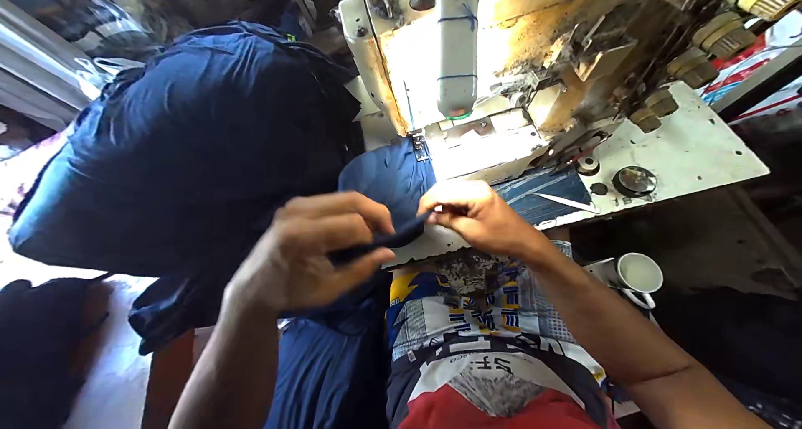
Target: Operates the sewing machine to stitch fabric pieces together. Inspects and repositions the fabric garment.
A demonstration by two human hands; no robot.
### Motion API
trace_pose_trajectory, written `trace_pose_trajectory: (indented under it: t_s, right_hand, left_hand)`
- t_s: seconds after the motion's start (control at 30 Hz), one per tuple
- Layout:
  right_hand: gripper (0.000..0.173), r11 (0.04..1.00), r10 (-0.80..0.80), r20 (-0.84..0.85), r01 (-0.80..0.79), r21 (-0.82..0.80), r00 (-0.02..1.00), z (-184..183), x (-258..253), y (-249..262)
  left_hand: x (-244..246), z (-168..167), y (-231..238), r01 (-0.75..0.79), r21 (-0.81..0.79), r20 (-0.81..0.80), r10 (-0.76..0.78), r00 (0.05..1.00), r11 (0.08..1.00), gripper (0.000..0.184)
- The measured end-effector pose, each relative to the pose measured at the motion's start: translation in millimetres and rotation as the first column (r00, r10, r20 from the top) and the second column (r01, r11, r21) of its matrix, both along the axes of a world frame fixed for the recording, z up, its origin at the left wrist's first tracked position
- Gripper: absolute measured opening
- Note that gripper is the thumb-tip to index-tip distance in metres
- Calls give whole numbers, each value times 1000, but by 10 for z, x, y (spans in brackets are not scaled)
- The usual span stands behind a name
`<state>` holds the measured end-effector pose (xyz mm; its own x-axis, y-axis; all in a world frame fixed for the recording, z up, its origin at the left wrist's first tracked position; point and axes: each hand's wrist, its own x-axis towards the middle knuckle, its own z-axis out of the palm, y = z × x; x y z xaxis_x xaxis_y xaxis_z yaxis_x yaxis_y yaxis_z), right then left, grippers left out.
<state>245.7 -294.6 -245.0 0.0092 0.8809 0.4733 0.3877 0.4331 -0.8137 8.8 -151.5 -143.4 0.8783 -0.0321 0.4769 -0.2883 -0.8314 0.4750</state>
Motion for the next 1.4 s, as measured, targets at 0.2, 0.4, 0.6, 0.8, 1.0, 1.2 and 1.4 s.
trace_pose_trajectory:
  t_s: [0.2, 0.4, 0.6, 0.8, 1.0, 1.2, 1.4]
  right_hand:
    - [16, 996, -20, 29, 17, 91, 999, -212, -280, -514]
    - [17, 976, -217, -21, 217, 28, 976, -434, -374, -719]
    - [16, 963, -268, -77, 269, 11, 960, -455, -380, -706]
    - [18, 927, -374, -95, 368, -76, 923, -438, -323, -488]
    - [12, 891, -448, -111, 433, -135, 887, -403, -238, -160]
    - [11, 881, -473, -143, 470, -56, 869, -313, -203, 111]
    - [14, 870, -488, -138, 493, 0, 862, -360, -148, 269]
  left_hand:
    - [182, -666, -350, -84, 131, 57, 77, 995, 988, 27]
    - [165, -1044, -97, -270, 549, -56, 358, 932, 791, 23]
    - [159, -816, -193, -312, 571, -33, 401, 915, 759, 12]
    - [346, -685, -22, -338, 581, 9, 410, 912, 740, 13]
    - [544, -580, 325, -324, 618, 27, 393, 919, 717, 16]
    - [644, -614, 570, -345, 545, 77, 365, 928, 764, 23]
    - [553, -372, 442, -202, 475, -121, 291, 949, 856, 36]
